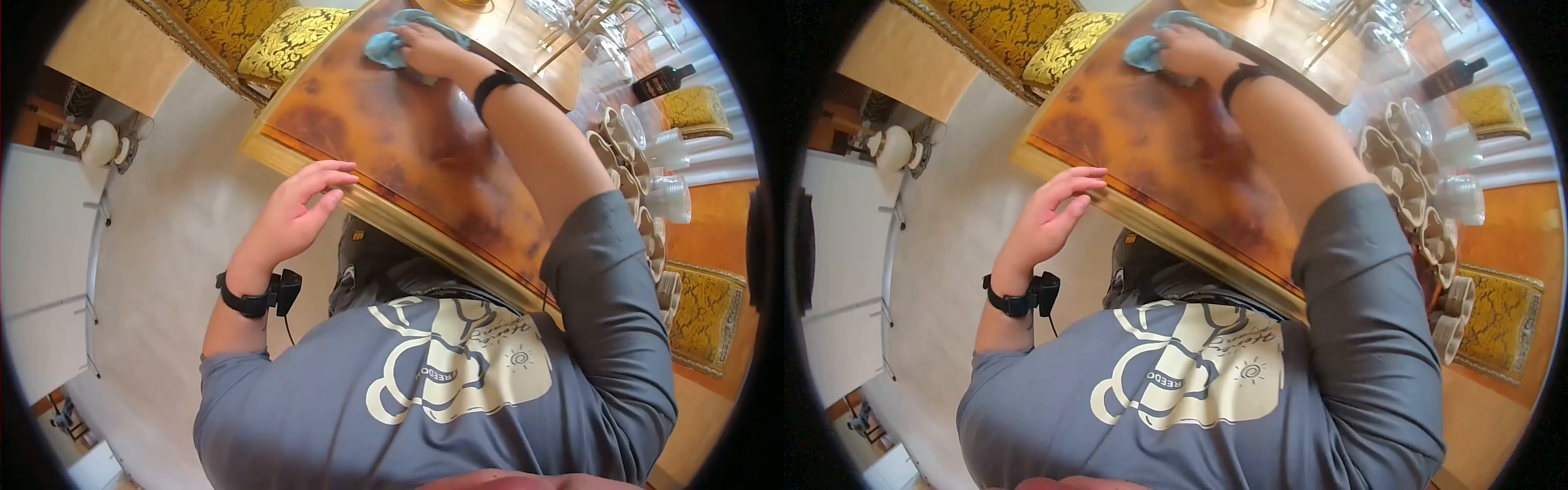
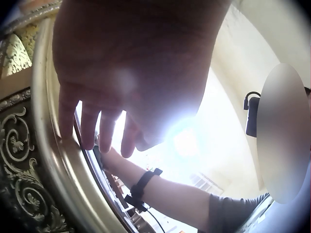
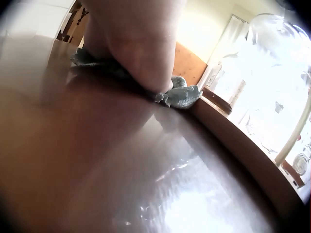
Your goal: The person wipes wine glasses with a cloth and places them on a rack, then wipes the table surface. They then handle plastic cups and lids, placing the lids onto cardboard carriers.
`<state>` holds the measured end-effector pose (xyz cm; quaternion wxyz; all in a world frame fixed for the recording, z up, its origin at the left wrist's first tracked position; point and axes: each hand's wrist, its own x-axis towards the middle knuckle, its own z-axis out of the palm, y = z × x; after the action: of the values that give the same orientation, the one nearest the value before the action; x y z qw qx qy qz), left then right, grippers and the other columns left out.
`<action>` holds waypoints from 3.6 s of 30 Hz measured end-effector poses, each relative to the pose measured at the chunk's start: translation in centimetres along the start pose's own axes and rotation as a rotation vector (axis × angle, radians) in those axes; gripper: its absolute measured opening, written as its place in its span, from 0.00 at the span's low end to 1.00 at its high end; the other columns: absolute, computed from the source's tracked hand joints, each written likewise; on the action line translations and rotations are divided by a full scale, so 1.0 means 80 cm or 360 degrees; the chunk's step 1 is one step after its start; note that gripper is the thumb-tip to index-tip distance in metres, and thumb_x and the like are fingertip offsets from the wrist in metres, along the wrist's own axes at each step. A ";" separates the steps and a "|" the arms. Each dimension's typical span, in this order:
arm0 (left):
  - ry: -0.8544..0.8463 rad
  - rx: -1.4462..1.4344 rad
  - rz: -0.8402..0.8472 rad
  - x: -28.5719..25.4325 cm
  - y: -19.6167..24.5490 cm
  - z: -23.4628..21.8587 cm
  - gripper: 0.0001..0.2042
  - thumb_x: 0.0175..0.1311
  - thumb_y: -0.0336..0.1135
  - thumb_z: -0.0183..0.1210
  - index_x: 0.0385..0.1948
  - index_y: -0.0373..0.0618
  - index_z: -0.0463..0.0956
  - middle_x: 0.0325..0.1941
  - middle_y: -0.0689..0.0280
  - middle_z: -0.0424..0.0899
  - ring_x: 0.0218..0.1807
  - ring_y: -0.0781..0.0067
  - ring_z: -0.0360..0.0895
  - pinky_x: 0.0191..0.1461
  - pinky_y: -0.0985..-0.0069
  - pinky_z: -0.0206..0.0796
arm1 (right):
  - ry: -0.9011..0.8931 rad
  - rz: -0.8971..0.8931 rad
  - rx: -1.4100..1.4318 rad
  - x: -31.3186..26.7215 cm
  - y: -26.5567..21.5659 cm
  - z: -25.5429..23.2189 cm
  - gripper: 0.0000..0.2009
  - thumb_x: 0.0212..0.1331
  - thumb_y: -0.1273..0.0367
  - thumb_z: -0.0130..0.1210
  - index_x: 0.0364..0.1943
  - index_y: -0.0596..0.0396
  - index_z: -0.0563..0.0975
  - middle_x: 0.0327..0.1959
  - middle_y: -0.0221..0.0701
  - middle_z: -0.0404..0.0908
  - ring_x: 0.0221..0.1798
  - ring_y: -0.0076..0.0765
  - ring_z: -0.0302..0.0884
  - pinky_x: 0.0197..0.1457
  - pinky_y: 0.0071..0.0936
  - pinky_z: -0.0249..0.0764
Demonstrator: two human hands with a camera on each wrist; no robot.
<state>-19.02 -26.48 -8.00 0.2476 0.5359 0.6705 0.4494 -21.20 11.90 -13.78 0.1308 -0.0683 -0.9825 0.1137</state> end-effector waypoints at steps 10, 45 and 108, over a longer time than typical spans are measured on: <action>0.0481 -0.0067 -0.0122 0.012 0.003 -0.014 0.19 0.73 0.32 0.50 0.65 0.43 0.69 0.70 0.63 0.68 0.47 0.78 0.76 0.59 0.80 0.67 | -0.0062 -0.0653 0.0225 -0.142 -0.199 -0.034 0.25 0.57 0.71 0.53 0.62 0.43 0.75 0.69 0.45 0.69 0.70 0.56 0.65 0.72 0.50 0.62; -0.0393 -0.0230 -0.0276 0.100 0.110 0.093 0.15 0.76 0.36 0.48 0.55 0.43 0.79 0.48 0.68 0.85 0.42 0.81 0.77 0.43 0.83 0.67 | -0.0001 0.0570 0.0125 -0.468 -0.161 -0.180 0.28 0.56 0.73 0.48 0.66 0.47 0.69 0.73 0.49 0.60 0.74 0.63 0.57 0.76 0.54 0.54; -0.0296 0.1474 0.0459 0.215 0.013 0.072 0.15 0.69 0.33 0.50 0.52 0.39 0.78 0.61 0.47 0.77 0.63 0.42 0.72 0.64 0.55 0.67 | 0.0340 0.1243 0.1183 -0.685 -0.183 -0.308 0.14 0.67 0.74 0.52 0.55 0.58 0.78 0.55 0.32 0.77 0.54 0.29 0.78 0.58 0.27 0.76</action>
<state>-19.01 -8.37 -7.24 -0.0224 0.7147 0.6940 0.0842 36.40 -6.12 -0.33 0.1933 -0.3881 -0.7590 0.4857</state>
